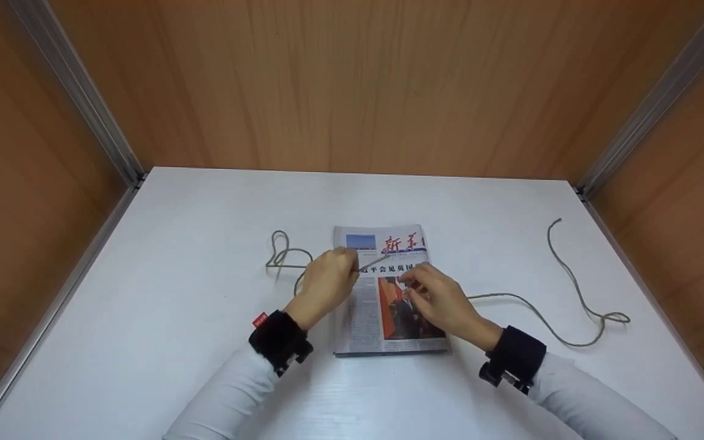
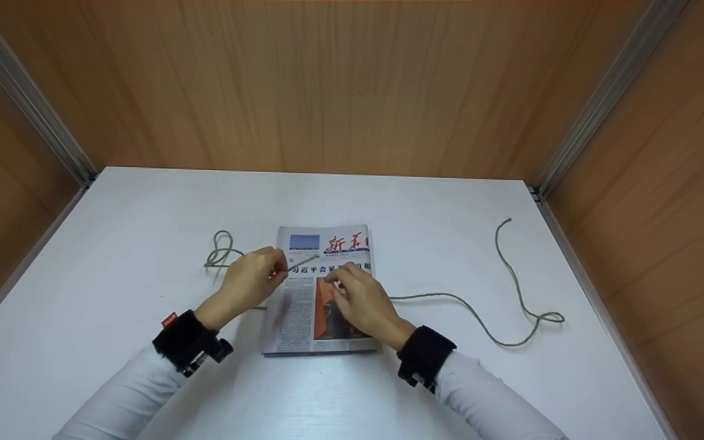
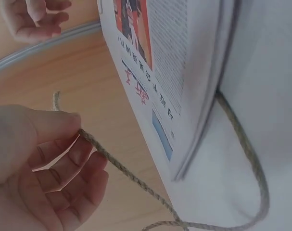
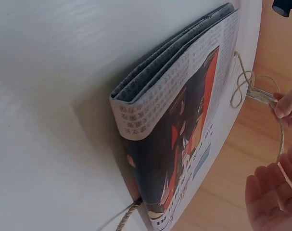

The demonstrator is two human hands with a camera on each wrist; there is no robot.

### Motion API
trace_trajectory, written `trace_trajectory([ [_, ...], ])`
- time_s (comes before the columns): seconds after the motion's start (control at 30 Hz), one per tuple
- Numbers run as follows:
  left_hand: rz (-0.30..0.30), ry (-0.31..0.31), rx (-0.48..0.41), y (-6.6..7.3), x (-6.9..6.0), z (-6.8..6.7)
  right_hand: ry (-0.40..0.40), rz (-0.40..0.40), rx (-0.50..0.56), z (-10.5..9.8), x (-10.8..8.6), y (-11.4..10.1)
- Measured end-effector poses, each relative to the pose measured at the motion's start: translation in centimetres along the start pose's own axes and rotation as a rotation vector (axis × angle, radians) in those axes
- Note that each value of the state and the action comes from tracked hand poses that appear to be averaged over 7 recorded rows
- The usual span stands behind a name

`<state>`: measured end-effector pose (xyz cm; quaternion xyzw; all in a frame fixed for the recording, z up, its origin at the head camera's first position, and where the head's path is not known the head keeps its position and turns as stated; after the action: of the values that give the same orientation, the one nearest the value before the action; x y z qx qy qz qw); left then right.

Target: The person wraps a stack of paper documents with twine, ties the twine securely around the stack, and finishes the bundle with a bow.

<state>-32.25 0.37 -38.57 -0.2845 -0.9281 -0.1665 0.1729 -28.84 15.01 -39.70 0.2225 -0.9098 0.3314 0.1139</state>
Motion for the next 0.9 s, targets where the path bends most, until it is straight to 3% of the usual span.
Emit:
trace_trajectory([
  [0.2,0.069,-0.029,-0.024,3.4,0.9,1.5,0.064,-0.16,-0.07,0.1,0.0,-1.8],
  [0.37,0.094,-0.045,-0.033,5.2,1.3,2.3,0.104,-0.173,-0.142,0.0,0.0,-1.4],
  [0.53,0.112,-0.042,-0.064,6.0,1.4,2.7,0.092,-0.169,-0.224,0.0,-0.2,-0.4],
  [0.7,0.102,-0.037,-0.092,5.3,1.2,2.4,0.087,-0.158,-0.256,-1.1,-0.3,1.4],
  [0.9,-0.007,-0.026,-0.11,1.8,0.1,1.7,0.144,-0.152,-0.337,-3.9,-0.2,4.8],
])
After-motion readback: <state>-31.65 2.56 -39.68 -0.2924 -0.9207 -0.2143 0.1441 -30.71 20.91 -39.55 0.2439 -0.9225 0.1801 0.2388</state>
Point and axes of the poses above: each hand's wrist, its own x-axis towards the middle knuckle, its own z-axis out of the palm, y = z × x, the point moved 10 cm from there along x, towards the middle knuckle, and after that the axes turned 11 degrees about z, right-handed, at the moved point
